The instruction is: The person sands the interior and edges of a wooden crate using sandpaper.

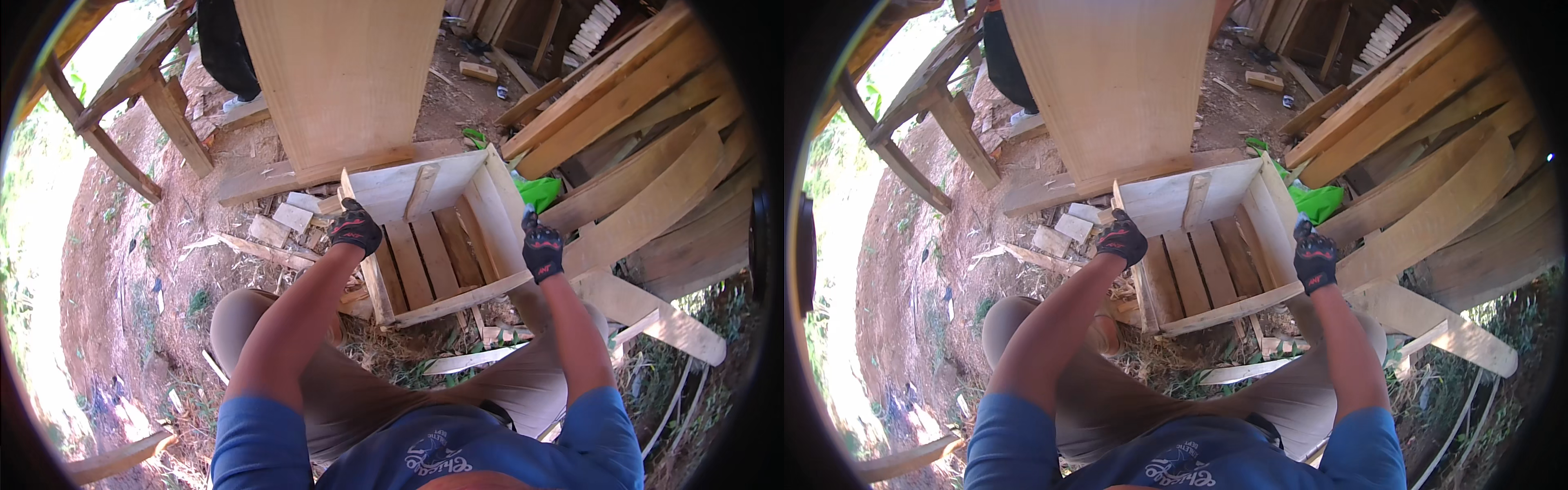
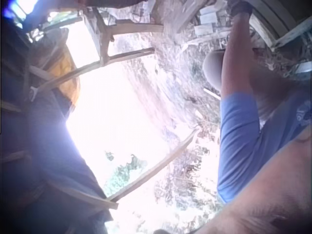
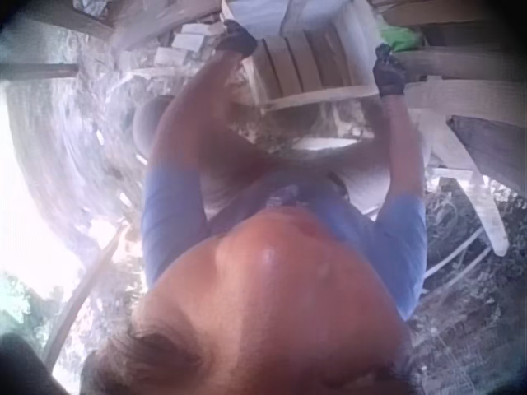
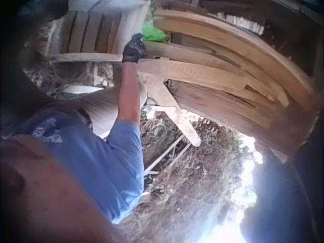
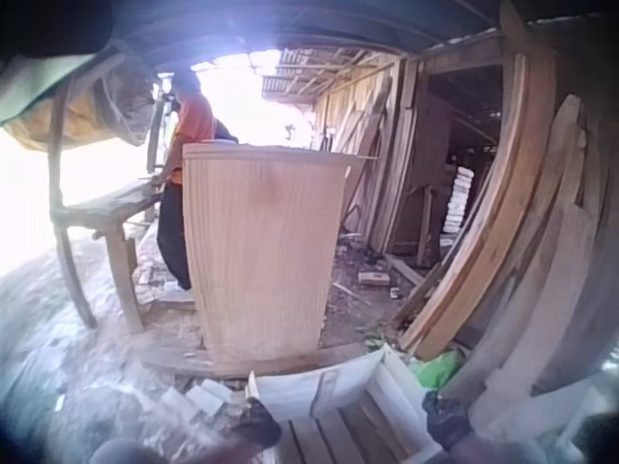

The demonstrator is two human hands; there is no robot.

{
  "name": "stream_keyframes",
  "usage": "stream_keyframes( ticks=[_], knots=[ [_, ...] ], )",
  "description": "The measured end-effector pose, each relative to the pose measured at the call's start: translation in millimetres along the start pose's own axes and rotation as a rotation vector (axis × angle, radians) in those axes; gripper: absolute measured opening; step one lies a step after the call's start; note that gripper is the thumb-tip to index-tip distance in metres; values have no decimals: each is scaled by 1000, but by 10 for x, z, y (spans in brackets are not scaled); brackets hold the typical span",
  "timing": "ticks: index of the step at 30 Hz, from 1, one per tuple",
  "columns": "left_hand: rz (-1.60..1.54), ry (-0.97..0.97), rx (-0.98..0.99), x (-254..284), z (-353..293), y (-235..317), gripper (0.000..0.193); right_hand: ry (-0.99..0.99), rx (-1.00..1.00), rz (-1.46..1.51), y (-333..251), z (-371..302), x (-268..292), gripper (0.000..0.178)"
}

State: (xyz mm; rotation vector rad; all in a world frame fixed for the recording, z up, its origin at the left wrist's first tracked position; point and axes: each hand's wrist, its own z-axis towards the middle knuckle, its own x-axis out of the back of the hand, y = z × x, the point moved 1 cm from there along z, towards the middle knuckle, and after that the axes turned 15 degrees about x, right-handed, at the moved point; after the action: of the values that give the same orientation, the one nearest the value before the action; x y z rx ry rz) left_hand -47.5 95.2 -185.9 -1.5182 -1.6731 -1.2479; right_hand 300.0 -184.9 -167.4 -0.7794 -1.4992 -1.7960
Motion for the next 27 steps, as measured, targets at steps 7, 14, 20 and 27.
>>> stream_keyframes(
  ticks=[7,14,20,27],
  knots=[
    [-21,40,11,-83,81,69,87,12,31,-20,35,814,-272,46],
    [-10,16,1,-62,95,-1,86,157,3,-95,-12,1670,-582,23],
    [0,5,7,-9,33,37,85,105,-99,23,49,2210,-849,16],
    [-29,-10,-10,-3,51,31,86,145,-194,113,85,2375,-1077,23]
  ],
)
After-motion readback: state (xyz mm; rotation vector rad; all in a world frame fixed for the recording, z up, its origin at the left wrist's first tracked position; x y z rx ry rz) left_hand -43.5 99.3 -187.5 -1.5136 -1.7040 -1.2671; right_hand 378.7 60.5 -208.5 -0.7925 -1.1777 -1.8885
